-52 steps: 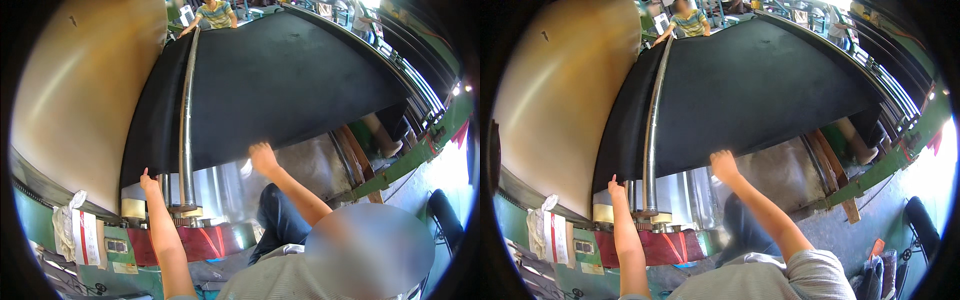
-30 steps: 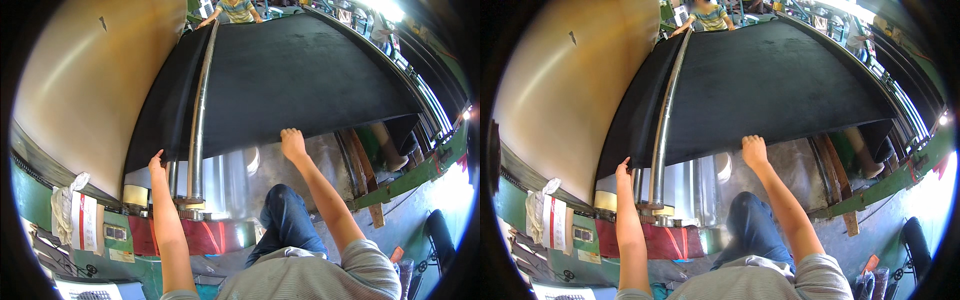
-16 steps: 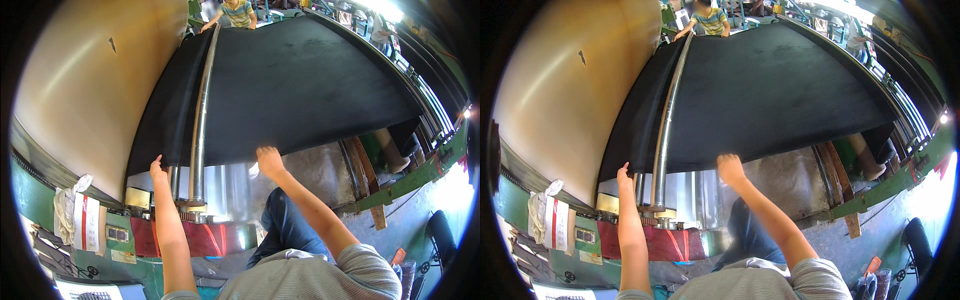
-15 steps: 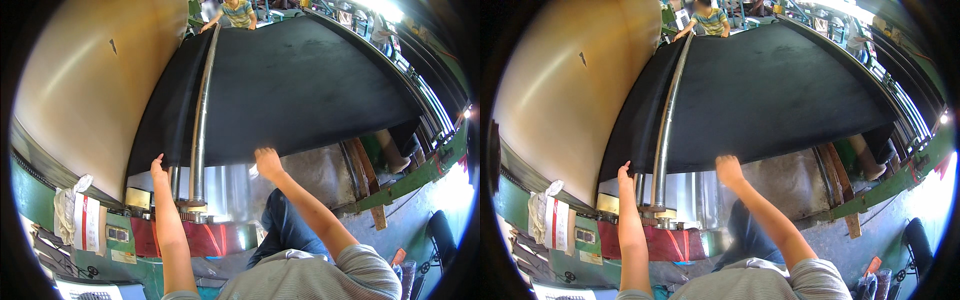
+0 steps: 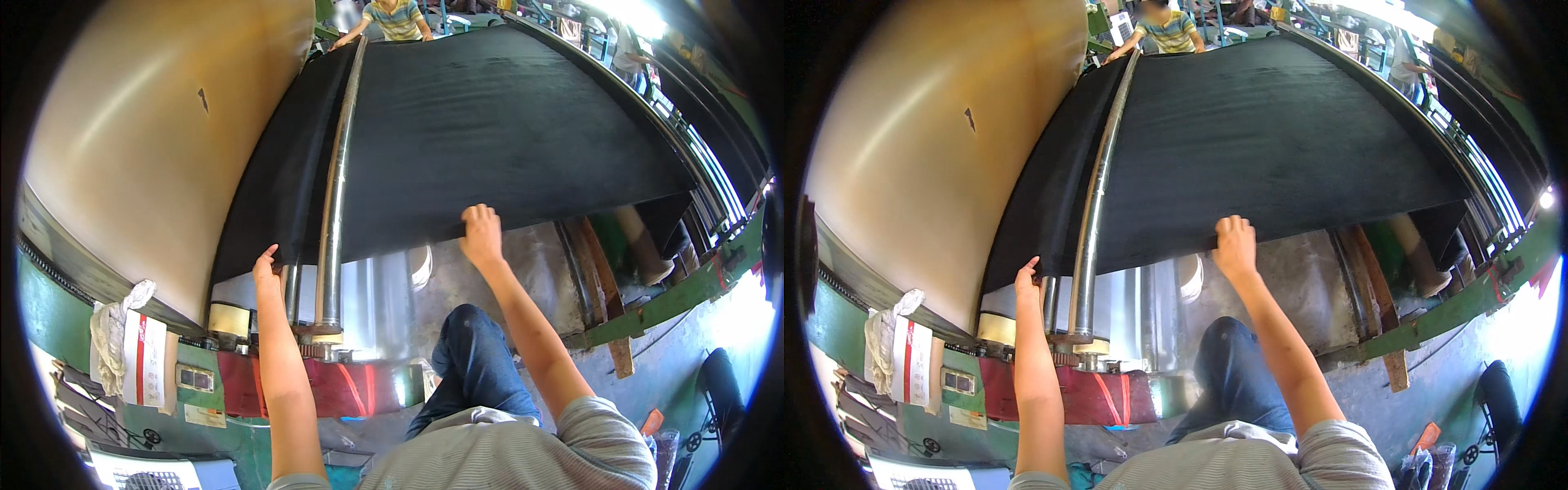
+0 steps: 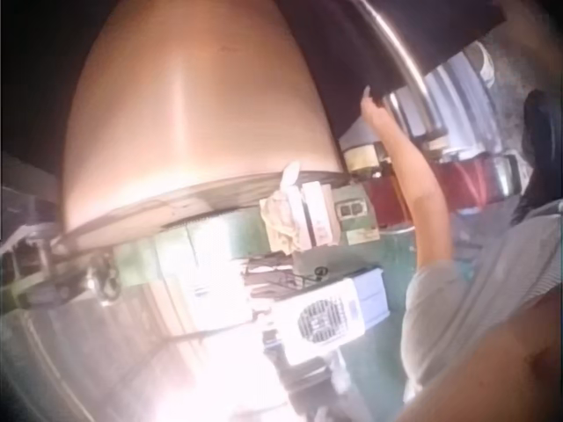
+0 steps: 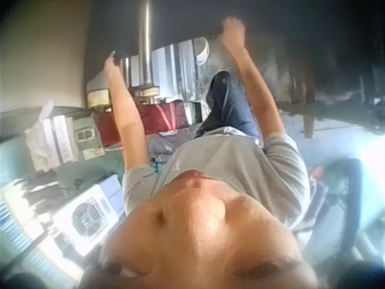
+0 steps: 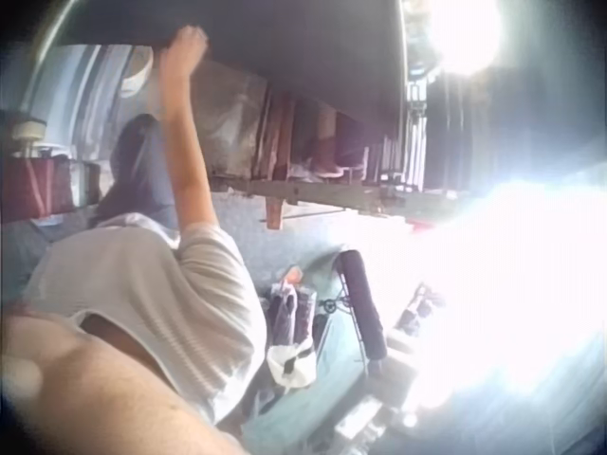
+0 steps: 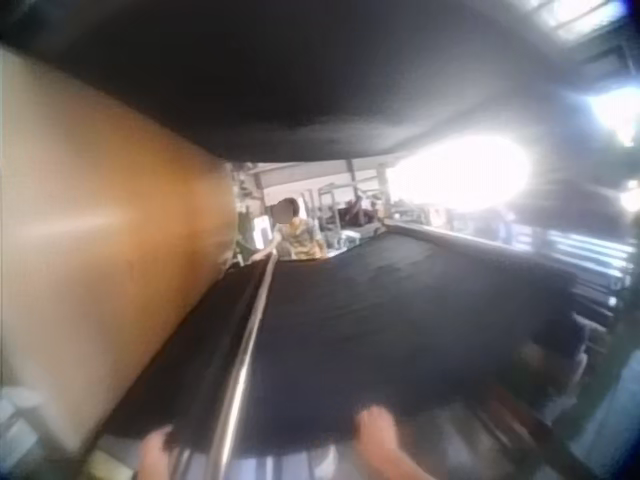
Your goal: The person guides a large black sheet of material into a roller machine. They use both hands to keep the material aligned as it feeds through the rollers. Another person assists at the far end of the machine.
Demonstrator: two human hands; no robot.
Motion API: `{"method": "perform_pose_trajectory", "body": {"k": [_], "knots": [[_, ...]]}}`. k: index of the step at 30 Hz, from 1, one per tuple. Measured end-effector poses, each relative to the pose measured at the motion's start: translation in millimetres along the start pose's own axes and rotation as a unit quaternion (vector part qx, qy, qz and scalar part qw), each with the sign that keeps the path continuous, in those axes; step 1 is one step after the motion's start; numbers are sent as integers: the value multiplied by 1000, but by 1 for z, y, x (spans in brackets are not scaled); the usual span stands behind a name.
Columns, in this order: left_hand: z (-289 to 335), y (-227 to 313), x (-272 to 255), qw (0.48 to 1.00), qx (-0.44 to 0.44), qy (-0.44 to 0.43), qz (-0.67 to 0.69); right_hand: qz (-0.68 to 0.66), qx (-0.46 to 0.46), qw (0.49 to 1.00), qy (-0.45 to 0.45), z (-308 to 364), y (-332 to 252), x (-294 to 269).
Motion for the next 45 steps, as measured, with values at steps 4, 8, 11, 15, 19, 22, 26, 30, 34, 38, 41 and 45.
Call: {"method": "perform_pose_trajectory", "body": {"k": [4, 8, 11, 15, 19, 22, 26, 30, 34, 38, 41, 45], "knots": [[7, -2, 20, 998, -15, -2, 56, 102, -14, 995, -17, 19, 36, -5], [-11, -5, -23, 992, -23, 87, 89, 46, -45, 996, -57, 36, 8, 15], [-15, -6, -34, 985, -28, 131, 112, 45, -53, 995, -69, 39, -12, 24], [-15, -5, -21, 991, 10, 114, 63, 32, -74, 989, -121, 50, -30, 41], [-29, -3, -8, 998, -3, -41, 52, -7, -72, 984, -161, 55, -58, 47], [-44, 3, -35, 998, 3, -39, 47, -53, -79, 983, -159, 54, -85, 51], [-32, -6, -5, 998, -13, 25, 63, -20, -156, 985, -72, 52, -76, 33], [-40, -7, -24, 995, -22, 53, 83, -10, -178, 982, -60, 30, -55, 10], [-42, -6, -29, 995, -18, 30, 90, 91, -39, 995, -20, 6, 19, -19], [-31, -2, -27, 995, -18, 56, 87, 75, 3, 985, -153, 23, 57, -2], [-2, -9, 6, 995, -36, 58, 78, 82, -30, 990, -113, 44, 45, 8], [-10, 3, -12, 995, -29, 70, 62, 47, -50, 989, -129, 53, 8, 22]]}}
Point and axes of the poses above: each hand's wrist, its own z-axis away from the middle knuckle, its own x-axis out of the palm, y = z × x, the point moved 7 cm from there along -z, towards the middle knuckle, and after that the axes turned 4 degrees about -x, right-handed, at the moved point
